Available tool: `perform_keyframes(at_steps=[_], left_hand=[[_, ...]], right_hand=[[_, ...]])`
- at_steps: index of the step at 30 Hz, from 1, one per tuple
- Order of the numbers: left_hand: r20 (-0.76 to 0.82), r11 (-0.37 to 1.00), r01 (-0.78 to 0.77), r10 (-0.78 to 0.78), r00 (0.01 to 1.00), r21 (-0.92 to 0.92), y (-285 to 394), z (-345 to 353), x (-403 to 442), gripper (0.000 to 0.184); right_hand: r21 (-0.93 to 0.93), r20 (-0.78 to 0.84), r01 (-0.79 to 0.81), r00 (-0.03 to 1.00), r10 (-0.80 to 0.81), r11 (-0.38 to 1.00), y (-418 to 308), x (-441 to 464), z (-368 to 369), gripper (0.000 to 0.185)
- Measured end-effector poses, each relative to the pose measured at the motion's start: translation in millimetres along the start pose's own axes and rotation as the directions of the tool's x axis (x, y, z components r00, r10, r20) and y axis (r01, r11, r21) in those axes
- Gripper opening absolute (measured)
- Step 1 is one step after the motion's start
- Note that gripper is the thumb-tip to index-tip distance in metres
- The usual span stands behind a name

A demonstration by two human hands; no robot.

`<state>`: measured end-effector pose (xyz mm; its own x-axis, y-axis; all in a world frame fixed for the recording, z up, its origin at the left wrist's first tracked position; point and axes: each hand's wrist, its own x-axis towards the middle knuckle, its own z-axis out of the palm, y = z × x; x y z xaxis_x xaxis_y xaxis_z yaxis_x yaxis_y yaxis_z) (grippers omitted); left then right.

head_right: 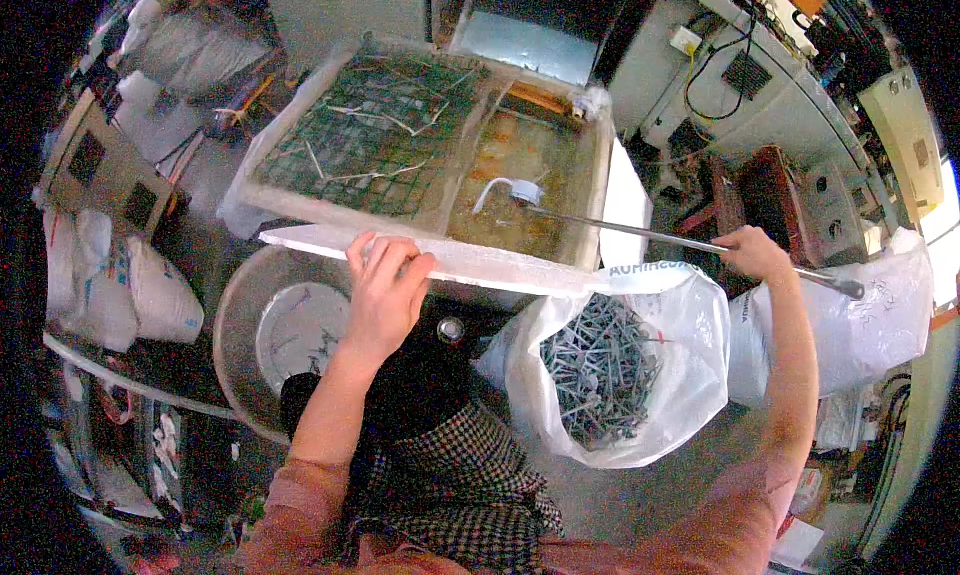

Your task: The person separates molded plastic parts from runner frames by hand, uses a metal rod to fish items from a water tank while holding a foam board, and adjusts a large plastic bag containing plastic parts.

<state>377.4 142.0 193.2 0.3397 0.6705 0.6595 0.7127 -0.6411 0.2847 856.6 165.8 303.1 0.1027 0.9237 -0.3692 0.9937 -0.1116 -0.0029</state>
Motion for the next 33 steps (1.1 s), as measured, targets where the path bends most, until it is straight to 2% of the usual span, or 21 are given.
perform_keyframes(at_steps=[2,3,9,16,18,19,20,22,25,28,33], left_hand=[[-0.01,1.0,0.002,-0.002,1.0,-0.004,-1,1,0,0.022],[-0.013,1.0,0.003,-0.003,1.0,-0.012,-1,0,0,0.022],[0.008,1.0,0.017,-0.017,1.0,-0.018,-5,0,-3,0.02],[0.027,0.999,0.04,-0.039,0.999,-0.026,-10,-2,-6,0.021],[0.01,0.999,0.037,-0.037,0.999,-0.038,-10,-2,-6,0.017],[-0.004,0.998,0.026,-0.026,1.0,-0.052,-10,-2,-5,0.013],[-0.004,0.998,0.029,-0.03,1.0,-0.054,-10,-1,-5,0.013],[-0.023,0.999,0.015,-0.016,1.0,-0.038,-10,2,-5,0.012],[0.018,0.999,0.034,-0.033,0.999,-0.042,-10,5,-6,0.023],[0.02,0.998,0.044,-0.043,0.999,-0.04,-10,4,-4,0.022],[0.027,0.998,0.062,-0.062,0.998,-0.031,-11,6,-3,0.023]], right_hand=[[-0.012,-0.097,-0.118,0.988,0.116,0.993,-15,0,15,0.03],[-0.061,-0.125,-0.053,0.991,0.045,0.997,-16,5,23,0.03],[0.017,-0.097,-0.122,0.988,0.123,0.992,-17,24,49,0.031],[0.081,-0.11,-0.043,0.993,0.052,0.996,-12,31,57,0.032],[0.182,-0.09,-0.161,0.98,0.179,0.97,-16,21,53,0.033],[0.177,-0.107,-0.168,0.976,0.189,0.97,-25,14,49,0.032],[0.173,-0.105,-0.168,0.976,0.188,0.97,-21,18,52,0.032],[0.128,-0.194,-0.031,0.979,0.055,0.991,-12,26,59,0.031],[0.046,-0.217,-0.104,0.97,0.111,0.994,-36,41,59,0.029],[0.01,-0.179,-0.135,0.974,0.135,0.991,-62,62,58,0.028],[-0.047,-0.132,-0.021,0.991,0.015,0.999,-51,136,93,0.029]])
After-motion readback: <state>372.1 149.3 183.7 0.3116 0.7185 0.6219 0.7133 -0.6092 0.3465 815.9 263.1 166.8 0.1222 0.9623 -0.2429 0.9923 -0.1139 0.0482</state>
